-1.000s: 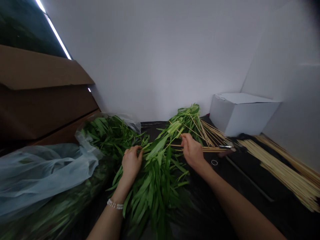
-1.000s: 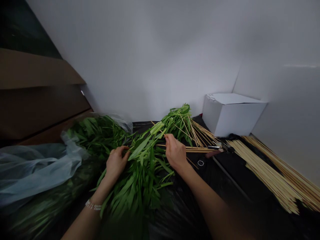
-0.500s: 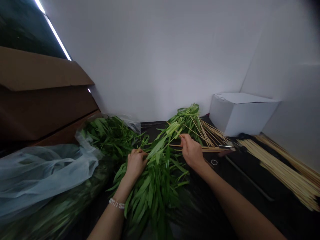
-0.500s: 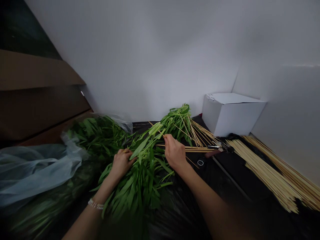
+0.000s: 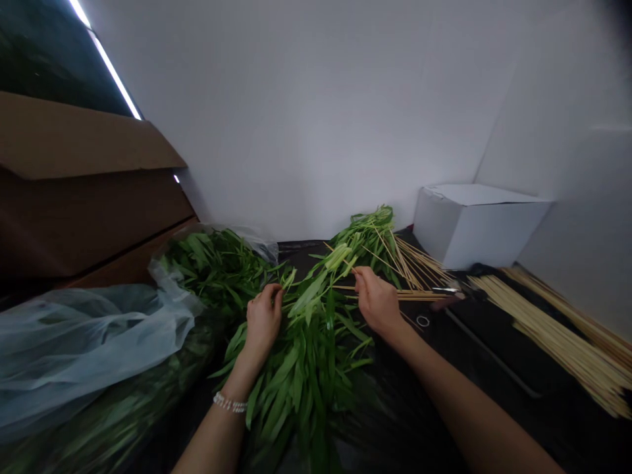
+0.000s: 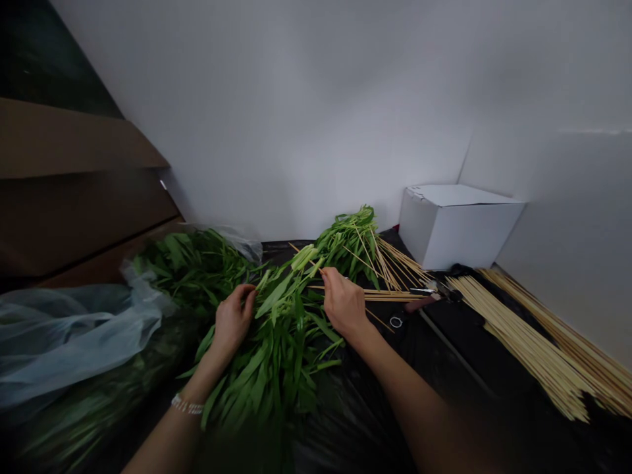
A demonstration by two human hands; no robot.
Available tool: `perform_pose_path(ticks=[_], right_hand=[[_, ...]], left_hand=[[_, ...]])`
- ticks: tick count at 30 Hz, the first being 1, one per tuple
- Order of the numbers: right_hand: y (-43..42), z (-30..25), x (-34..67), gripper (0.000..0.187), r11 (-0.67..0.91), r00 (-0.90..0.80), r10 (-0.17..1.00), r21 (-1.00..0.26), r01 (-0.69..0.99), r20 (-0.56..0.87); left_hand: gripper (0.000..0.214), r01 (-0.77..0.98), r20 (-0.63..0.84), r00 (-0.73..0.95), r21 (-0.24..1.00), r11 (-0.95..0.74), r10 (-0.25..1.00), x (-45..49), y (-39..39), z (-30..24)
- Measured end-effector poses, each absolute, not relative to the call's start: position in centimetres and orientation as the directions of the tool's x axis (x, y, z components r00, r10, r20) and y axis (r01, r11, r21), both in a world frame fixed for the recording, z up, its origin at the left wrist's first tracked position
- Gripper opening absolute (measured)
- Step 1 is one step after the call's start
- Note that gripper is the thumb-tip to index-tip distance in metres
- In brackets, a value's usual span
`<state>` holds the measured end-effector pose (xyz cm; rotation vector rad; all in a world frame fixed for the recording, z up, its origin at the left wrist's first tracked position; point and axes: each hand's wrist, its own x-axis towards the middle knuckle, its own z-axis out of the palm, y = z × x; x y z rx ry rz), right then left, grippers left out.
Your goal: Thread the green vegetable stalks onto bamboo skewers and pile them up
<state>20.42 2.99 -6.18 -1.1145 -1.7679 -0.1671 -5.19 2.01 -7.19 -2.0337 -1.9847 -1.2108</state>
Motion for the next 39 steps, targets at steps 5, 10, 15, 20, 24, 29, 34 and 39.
perform_pose_path(ticks=[5,10,15,20,24,29,34,39], right_hand=[[2.9,-6.2,20.3,0.029,0.562,-0.108,0.617,-0.340,0.754,0.779],[2.7,-6.8,19.6,0.029,0.628,-0.347,0.605,-0.162,0.761,0.717],[2.2,-6.9,19.0,0.028,0.645,-0.499,0.632,-0.045,0.763,0.593],[1.9,-6.7,18.8,0.030,0.617,-0.529,0.654,0.022,0.786,0.542],[1.8,-6.7,18.8,0.030,0.610,-0.530,0.660,0.033,0.792,0.532],[1.7,-6.7,18.7,0.031,0.602,-0.523,0.655,0.042,0.797,0.546],[1.6,-6.9,18.6,0.032,0.609,-0.524,0.646,0.040,0.792,0.555],[1.6,-6.9,18.6,0.033,0.605,-0.520,0.642,0.044,0.795,0.564]], left_hand=[[0.046,0.345,0.384,-0.260,0.894,-0.286,0.886,-5.3,2.6,-7.1],[0.042,-0.143,0.139,-0.245,0.974,-0.177,0.960,-5.1,2.5,-6.8],[0.031,-0.144,0.148,-0.212,0.973,-0.181,0.966,-4.4,1.8,-5.9],[0.029,-0.151,0.162,-0.160,0.971,-0.186,0.974,-3.8,1.2,-5.3],[0.040,-0.191,0.158,-0.131,0.965,-0.181,0.979,-3.6,1.1,-5.4],[0.041,-0.208,0.115,-0.165,0.967,-0.149,0.980,-3.4,1.0,-5.4],[0.034,-0.221,0.120,-0.229,0.960,-0.172,0.966,-3.5,1.2,-5.4],[0.033,-0.257,0.096,-0.241,0.953,-0.159,0.966,-3.4,1.3,-5.3]])
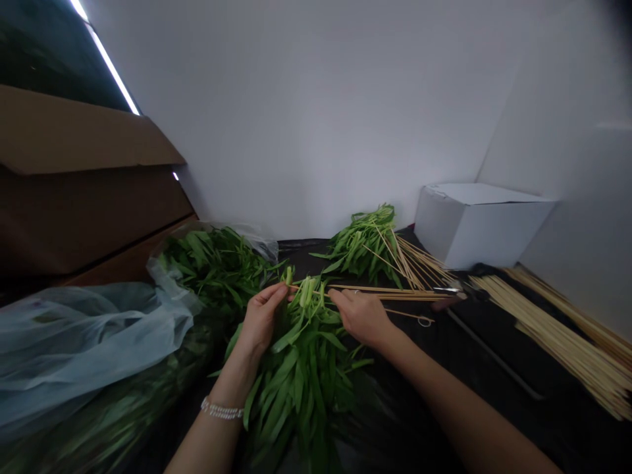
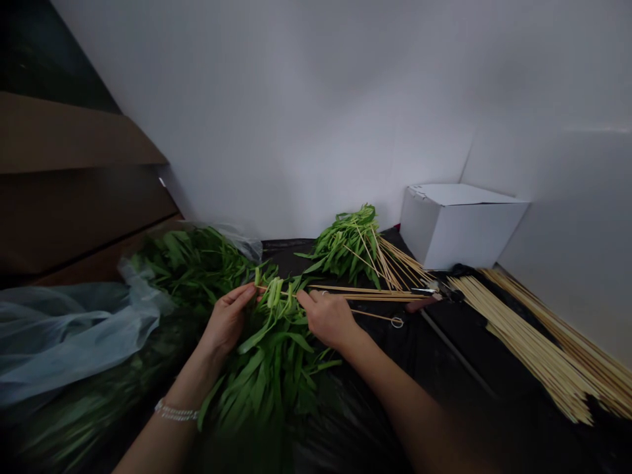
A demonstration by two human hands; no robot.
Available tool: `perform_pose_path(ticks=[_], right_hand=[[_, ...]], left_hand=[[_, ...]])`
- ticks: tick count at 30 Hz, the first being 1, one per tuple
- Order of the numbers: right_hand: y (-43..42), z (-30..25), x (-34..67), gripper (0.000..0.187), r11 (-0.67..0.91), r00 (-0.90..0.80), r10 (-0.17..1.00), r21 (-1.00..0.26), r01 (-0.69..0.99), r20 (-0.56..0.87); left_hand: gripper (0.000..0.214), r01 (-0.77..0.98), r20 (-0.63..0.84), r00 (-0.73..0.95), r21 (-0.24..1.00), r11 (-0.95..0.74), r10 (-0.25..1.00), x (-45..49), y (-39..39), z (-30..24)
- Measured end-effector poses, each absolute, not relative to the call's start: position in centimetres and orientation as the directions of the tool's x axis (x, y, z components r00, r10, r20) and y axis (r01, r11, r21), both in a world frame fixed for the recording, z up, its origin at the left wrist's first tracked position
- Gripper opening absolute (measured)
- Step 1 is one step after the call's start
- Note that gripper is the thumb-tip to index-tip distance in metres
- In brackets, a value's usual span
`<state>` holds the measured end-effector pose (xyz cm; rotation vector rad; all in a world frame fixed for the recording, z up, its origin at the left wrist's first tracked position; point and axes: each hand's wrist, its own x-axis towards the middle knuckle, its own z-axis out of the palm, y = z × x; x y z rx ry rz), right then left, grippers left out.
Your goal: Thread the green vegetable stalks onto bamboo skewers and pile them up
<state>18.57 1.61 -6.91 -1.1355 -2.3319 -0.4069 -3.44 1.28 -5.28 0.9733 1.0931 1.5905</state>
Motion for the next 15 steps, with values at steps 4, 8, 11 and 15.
perform_pose_path(ticks=[4,8,11,15], right_hand=[[1.50,-6.70,18.55,0.032,0.597,-0.519,0.662,0.038,0.801,0.541],[1.45,-6.71,18.49,0.033,0.600,-0.514,0.659,0.029,0.800,0.549],[1.46,-6.81,18.44,0.034,0.596,-0.510,0.663,0.027,0.803,0.548],[1.43,-6.82,18.38,0.036,0.594,-0.515,0.668,0.033,0.804,0.537]], left_hand=[[0.032,-0.236,0.097,-0.233,0.960,-0.153,0.968,-3.34,1.22,-5.40],[0.032,-0.241,0.100,-0.246,0.957,-0.161,0.964,-3.25,1.23,-5.48],[0.033,-0.238,0.112,-0.266,0.955,-0.178,0.958,-3.22,1.31,-5.52],[0.034,-0.248,0.106,-0.293,0.951,-0.183,0.950,-3.20,1.38,-5.54]])
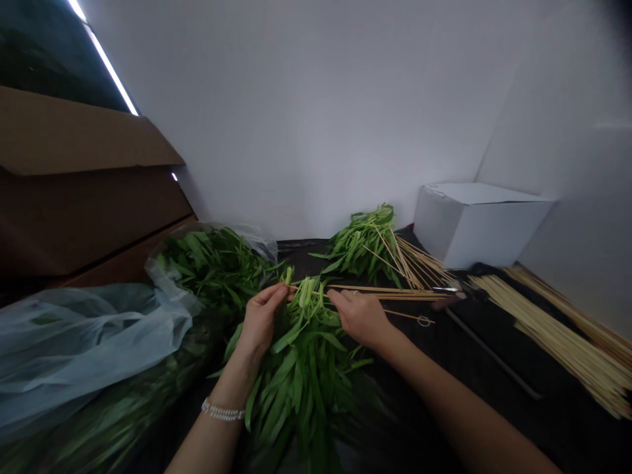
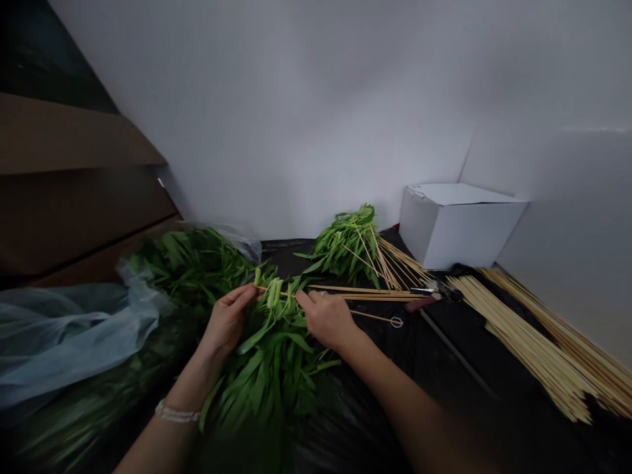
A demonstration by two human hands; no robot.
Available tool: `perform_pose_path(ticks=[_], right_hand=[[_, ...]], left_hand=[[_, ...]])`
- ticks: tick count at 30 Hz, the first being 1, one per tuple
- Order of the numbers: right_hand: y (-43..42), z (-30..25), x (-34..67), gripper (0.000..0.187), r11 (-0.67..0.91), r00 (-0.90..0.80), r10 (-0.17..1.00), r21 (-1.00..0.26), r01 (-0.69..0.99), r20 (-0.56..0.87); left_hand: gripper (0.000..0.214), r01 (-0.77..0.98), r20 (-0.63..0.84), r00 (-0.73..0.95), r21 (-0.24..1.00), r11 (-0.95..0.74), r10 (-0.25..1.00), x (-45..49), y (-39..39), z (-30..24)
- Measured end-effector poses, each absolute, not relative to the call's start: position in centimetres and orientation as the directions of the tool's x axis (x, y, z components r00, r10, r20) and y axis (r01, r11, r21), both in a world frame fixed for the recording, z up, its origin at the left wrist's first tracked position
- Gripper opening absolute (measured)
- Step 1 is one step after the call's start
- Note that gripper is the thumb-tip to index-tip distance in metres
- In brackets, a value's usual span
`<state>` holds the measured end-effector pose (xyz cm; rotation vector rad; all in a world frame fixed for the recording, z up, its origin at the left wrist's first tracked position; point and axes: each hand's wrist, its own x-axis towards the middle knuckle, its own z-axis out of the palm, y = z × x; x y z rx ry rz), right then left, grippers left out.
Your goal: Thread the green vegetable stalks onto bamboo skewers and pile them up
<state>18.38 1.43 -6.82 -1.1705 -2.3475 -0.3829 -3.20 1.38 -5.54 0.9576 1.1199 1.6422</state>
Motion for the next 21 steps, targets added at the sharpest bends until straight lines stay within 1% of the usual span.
perform_pose_path(ticks=[7,13,18,21], right_hand=[[1.40,-6.92,18.31,0.036,0.593,-0.514,0.673,0.028,0.805,0.532],[1.24,-7.05,18.10,0.036,0.575,-0.504,0.694,0.026,0.818,0.513],[0.82,-6.96,17.72,0.036,0.542,-0.485,0.747,0.005,0.840,0.455],[0.58,-6.93,17.47,0.036,0.531,-0.479,0.767,-0.003,0.847,0.426]], left_hand=[[0.033,-0.280,0.094,-0.299,0.943,-0.181,0.950,-3.32,1.45,-5.62],[0.035,-0.182,0.165,-0.330,0.955,-0.234,0.930,-3.55,1.68,-6.12],[0.040,-0.161,0.146,-0.360,0.963,-0.216,0.921,-3.06,1.44,-6.30],[0.041,-0.113,0.151,-0.376,0.972,-0.207,0.914,-2.64,1.07,-6.15]])
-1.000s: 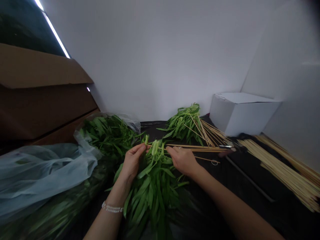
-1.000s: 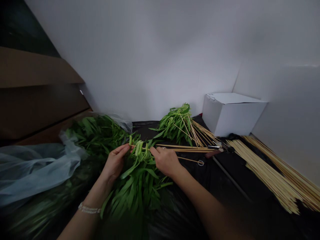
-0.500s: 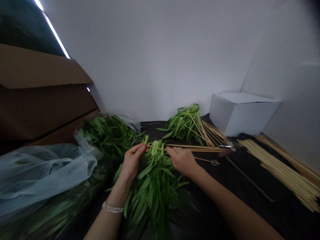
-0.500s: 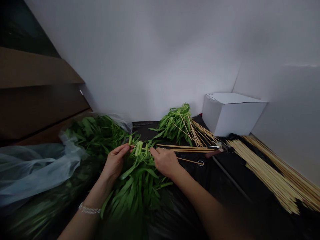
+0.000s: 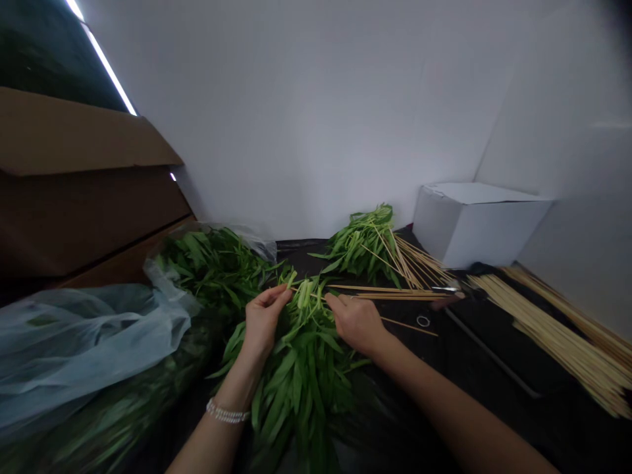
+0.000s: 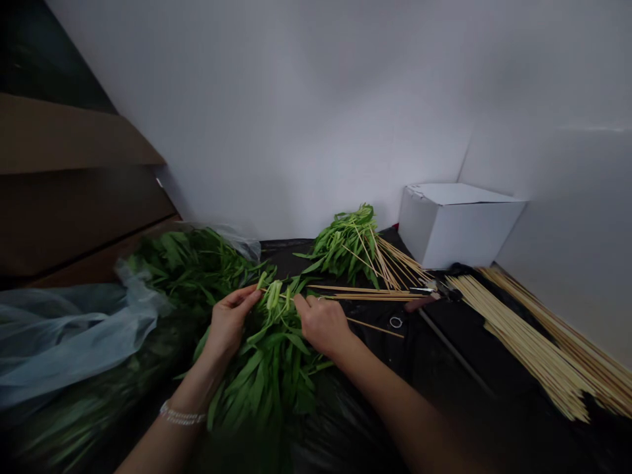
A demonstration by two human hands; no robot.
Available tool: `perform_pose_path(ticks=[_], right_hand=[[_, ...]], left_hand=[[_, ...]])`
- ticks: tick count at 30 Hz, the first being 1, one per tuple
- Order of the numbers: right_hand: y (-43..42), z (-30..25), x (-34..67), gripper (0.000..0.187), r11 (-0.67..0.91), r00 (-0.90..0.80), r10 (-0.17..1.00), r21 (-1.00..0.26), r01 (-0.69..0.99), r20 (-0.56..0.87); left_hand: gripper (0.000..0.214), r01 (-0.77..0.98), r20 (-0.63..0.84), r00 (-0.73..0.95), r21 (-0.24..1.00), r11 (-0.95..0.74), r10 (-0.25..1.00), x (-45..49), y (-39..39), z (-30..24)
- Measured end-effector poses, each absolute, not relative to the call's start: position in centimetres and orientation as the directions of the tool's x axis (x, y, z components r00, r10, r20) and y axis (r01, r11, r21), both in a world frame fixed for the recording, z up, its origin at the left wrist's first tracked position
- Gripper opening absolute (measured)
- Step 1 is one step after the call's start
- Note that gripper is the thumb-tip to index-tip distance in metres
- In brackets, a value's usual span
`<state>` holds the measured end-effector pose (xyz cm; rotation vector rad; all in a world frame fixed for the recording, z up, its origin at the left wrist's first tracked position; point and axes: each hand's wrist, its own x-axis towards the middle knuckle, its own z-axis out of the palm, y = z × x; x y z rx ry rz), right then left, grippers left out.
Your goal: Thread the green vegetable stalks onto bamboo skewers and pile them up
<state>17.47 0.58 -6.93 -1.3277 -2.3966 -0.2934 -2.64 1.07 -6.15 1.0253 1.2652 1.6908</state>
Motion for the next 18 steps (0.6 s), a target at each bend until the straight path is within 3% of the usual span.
perform_pose_path(ticks=[4,9,18], right_hand=[[0.4,-6.9,17.3,0.036,0.536,-0.481,0.768,-0.013,0.844,0.422],[0.5,-7.0,17.5,0.038,0.547,-0.483,0.756,-0.022,0.837,0.442],[0.5,-7.3,17.3,0.036,0.566,-0.500,0.742,-0.018,0.824,0.447]], left_hand=[[0.042,-0.062,0.170,-0.362,0.977,-0.205,0.917,-2.7,1.0,-6.0],[0.041,-0.211,0.073,-0.285,0.968,-0.137,0.956,-3.5,1.6,-6.3],[0.039,-0.235,-0.004,-0.201,0.971,-0.044,0.980,-3.6,1.7,-6.8]])
